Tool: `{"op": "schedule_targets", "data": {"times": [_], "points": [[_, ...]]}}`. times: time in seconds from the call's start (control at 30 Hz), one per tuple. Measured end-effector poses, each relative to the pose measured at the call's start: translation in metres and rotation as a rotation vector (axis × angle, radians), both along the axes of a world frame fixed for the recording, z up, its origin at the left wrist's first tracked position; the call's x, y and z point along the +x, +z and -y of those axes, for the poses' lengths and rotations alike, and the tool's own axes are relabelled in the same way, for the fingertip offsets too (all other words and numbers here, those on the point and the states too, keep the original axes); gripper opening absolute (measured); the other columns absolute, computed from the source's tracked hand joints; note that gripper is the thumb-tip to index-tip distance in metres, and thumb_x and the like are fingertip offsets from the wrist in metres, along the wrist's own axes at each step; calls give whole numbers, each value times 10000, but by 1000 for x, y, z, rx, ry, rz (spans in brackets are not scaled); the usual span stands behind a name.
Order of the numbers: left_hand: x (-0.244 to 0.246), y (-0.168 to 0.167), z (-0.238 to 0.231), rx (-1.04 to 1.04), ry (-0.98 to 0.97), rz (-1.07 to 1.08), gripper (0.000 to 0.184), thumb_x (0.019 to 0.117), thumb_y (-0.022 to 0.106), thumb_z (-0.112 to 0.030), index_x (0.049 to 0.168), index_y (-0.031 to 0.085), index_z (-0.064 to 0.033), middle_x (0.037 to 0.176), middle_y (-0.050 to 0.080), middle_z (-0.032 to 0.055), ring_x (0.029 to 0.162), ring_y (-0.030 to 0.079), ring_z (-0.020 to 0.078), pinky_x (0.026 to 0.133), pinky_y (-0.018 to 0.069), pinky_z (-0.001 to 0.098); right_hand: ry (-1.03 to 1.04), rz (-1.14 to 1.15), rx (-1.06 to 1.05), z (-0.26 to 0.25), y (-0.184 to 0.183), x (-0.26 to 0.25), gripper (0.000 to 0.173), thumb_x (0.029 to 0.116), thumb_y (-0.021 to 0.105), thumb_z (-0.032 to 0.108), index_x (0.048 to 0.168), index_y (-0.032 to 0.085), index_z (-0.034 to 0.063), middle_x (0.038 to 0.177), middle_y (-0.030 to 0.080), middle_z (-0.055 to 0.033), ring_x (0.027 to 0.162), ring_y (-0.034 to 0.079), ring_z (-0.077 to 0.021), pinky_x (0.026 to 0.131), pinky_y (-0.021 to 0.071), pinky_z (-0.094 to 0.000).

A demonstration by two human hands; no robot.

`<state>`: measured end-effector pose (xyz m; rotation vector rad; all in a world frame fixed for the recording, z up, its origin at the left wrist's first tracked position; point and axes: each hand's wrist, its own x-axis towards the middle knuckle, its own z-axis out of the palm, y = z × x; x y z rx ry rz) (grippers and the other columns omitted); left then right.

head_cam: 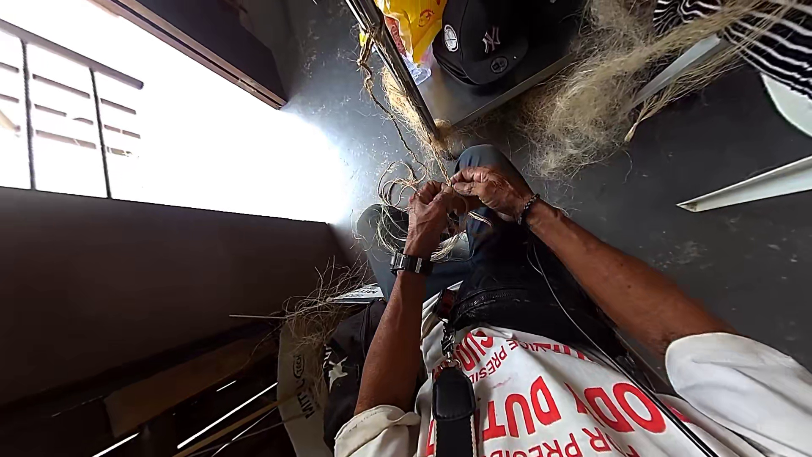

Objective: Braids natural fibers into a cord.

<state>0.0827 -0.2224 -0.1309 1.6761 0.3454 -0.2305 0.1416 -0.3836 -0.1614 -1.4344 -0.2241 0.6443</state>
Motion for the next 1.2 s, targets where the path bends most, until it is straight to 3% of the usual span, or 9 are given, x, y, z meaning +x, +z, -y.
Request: {"op": "schedule_targets", "data": {"times": [0.07, 0.17, 0.37, 0.53, 0.7, 0.87, 1.0, 1.07, 1.2], "points": [[-1, 1, -1, 34, -10, 13, 146, 1038, 561, -178, 902, 591, -135, 584, 470, -28, 409, 356, 50, 376, 297, 189, -14, -152, 106, -6, -4, 1, 182, 1050, 535, 116, 984, 671, 14, 652, 605, -23, 479, 507, -72, 441, 434, -228], [-5, 6, -5, 110, -42, 8, 176, 1032, 585, -223, 876, 581, -143, 553, 425, -19, 391, 328, 71, 369, 278, 210, -73, -268, 303, -10, -9, 0, 101, 995, 554, 18, 924, 623, 38, 521, 395, 54, 377, 304, -22, 345, 259, -184], [10, 6, -23, 491, -160, 183, 174, 980, 630, -164, 831, 612, -76, 662, 515, 1, 593, 487, 118, 603, 419, 336, -75, -24, 226, -14, -2, -1, 79, 938, 616, 13, 871, 656, 26, 518, 453, 33, 367, 343, -38, 346, 308, -215], [-15, 25, -14, 673, -161, 163, 184, 1045, 567, -204, 924, 597, -69, 691, 580, 94, 559, 549, 224, 515, 452, 401, -83, 524, -115, -21, 0, 1, 86, 912, 654, 33, 843, 690, -4, 673, 606, -40, 595, 524, -76, 599, 445, -281], [-33, 16, 4, 991, -70, 342, 161, 1020, 561, -118, 922, 611, 0, 912, 620, 177, 830, 651, 327, 726, 550, 513, -68, 600, -214, -26, -8, -3, 119, 949, 588, 52, 885, 654, -23, 726, 601, -119, 671, 587, -215, 667, 487, -411], [-55, -7, 21, 923, -147, 356, 157, 996, 538, -96, 950, 657, -5, 718, 643, 127, 665, 665, 311, 601, 545, 520, -55, 385, -146, -29, -6, -8, 110, 981, 562, 48, 918, 633, -8, 757, 606, -84, 679, 586, -152, 675, 499, -352], [-73, -19, 8, 724, -346, 219, 210, 999, 558, -151, 907, 704, -32, 747, 674, 83, 708, 675, 226, 697, 561, 465, -122, -44, 125, -28, -3, -16, 96, 1026, 521, 33, 961, 591, 23, 593, 508, 9, 430, 409, -42, 399, 331, -195], [-81, -7, -11, 612, -393, 111, 219, 1008, 565, -162, 950, 728, -28, 805, 693, 60, 740, 664, 153, 744, 565, 394, -137, -112, 210, -25, -8, -16, 100, 1017, 515, 25, 953, 585, 55, 576, 428, 47, 421, 352, -33, 388, 294, -189], [-113, 45, -81, 465, -247, 97, 196, 989, 587, -183, 896, 712, -64, 747, 630, -46, 615, 551, 25, 596, 502, 246, -172, -101, 218, -7, -14, -9, 91, 1012, 525, 43, 963, 599, 57, 555, 400, 59, 407, 344, -33, 377, 304, -191]]}}
